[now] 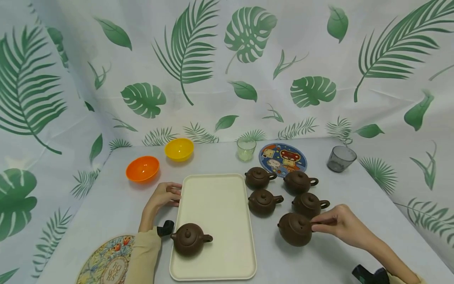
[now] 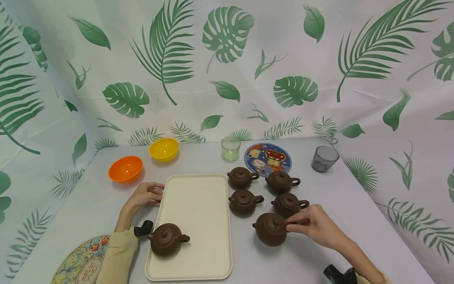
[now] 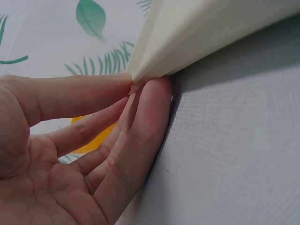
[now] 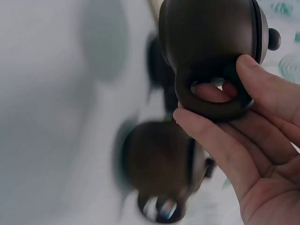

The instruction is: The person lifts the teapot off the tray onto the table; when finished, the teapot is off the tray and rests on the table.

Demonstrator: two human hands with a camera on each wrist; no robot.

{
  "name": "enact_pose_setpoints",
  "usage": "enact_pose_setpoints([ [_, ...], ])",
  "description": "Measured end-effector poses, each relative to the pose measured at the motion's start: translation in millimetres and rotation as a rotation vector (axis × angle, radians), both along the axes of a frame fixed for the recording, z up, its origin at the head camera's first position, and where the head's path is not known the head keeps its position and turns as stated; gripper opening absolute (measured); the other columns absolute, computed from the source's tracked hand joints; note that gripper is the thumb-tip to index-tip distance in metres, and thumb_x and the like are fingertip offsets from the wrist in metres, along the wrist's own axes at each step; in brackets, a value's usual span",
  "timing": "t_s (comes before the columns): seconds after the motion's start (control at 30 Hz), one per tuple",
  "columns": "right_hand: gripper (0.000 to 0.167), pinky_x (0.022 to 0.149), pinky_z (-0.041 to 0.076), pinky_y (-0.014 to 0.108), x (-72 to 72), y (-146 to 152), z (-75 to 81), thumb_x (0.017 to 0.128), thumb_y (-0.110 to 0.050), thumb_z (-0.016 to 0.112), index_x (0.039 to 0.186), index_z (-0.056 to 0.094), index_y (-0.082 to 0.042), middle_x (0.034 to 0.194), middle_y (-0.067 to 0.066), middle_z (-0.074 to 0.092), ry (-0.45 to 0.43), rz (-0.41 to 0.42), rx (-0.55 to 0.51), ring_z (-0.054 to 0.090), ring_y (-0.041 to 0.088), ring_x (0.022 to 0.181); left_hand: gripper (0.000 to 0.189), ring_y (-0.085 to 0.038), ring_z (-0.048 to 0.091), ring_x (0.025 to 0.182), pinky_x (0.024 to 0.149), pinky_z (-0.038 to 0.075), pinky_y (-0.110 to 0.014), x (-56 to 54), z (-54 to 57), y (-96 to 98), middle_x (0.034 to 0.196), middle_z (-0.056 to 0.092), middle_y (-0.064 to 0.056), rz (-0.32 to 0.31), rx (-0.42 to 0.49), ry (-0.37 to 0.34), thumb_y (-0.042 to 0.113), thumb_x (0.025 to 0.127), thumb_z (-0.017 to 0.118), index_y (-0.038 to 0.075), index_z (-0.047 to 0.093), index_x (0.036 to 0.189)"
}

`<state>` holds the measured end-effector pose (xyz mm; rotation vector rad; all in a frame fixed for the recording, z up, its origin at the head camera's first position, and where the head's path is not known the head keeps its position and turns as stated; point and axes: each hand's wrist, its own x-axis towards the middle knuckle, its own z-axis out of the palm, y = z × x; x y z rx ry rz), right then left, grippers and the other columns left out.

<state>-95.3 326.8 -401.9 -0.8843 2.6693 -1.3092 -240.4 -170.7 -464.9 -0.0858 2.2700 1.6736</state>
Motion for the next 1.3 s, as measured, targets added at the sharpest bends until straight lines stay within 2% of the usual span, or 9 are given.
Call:
enact_pose_setpoints([
  [0.17,0.011,0.058,0.057,0.022,7.1,30,-8.8,0.081,0.003,0.07,0.091,0.075,0.004,0.086,0.0,0.074,-0.046,-0.044,0.009,0.068,0.002,0.076,0.045,-0.016,0.064,0.065,0.062,0.059,-0.032,-1.1,0.7,-1.6,0.088,0.062,-0.013,0.0,-0.015,-0.004,-0.009,0.082,0.065,-0.01,0.054,0.125],
  [0.37,0.013,0.059,0.056,0.02,10.6,54,-18.2,0.08,0.006,0.07,0.091,0.075,0.004,0.087,-0.001,0.074,-0.047,-0.069,0.012,0.068,0.001,0.078,0.044,-0.017,0.065,0.066,0.062,0.059,-0.033,-1.3,-0.5,-3.8,0.091,0.063,-0.016,-0.001,-0.027,-0.002,-0.008,0.082,0.065,-0.009,0.054,0.125],
  [0.87,0.013,0.06,0.056,0.019,10.7,66,-28.6,0.081,0.005,0.069,0.091,0.076,0.001,0.09,-0.008,0.073,-0.095,-0.047,0.012,0.067,0.0,0.08,0.043,-0.017,0.065,0.067,0.063,0.06,-0.033,-0.9,-0.4,-2.3,0.091,0.063,-0.016,-0.002,-0.021,-0.008,-0.007,0.083,0.064,-0.009,0.055,0.125],
  [1.13,0.011,0.06,0.057,0.022,8.7,67,-27.8,0.082,0.001,0.07,0.092,0.074,0.004,0.09,-0.006,0.074,-0.139,-0.069,0.064,0.068,0.0,0.08,0.044,-0.017,0.065,0.066,0.063,0.06,-0.034,-1.5,0.0,-2.0,0.091,0.063,-0.015,-0.012,-0.007,-0.002,-0.008,0.083,0.064,-0.01,0.054,0.125],
  [1.3,0.015,0.063,0.056,0.02,7.1,62,-12.1,0.086,-0.001,0.068,0.098,0.072,0.006,0.093,-0.004,0.074,-0.131,-0.144,0.098,0.068,0.001,0.081,0.044,-0.017,0.064,0.067,0.063,0.06,-0.034,-1.3,-0.2,-2.8,0.089,0.062,-0.015,-0.021,0.008,0.009,-0.008,0.083,0.064,-0.011,0.052,0.125],
])
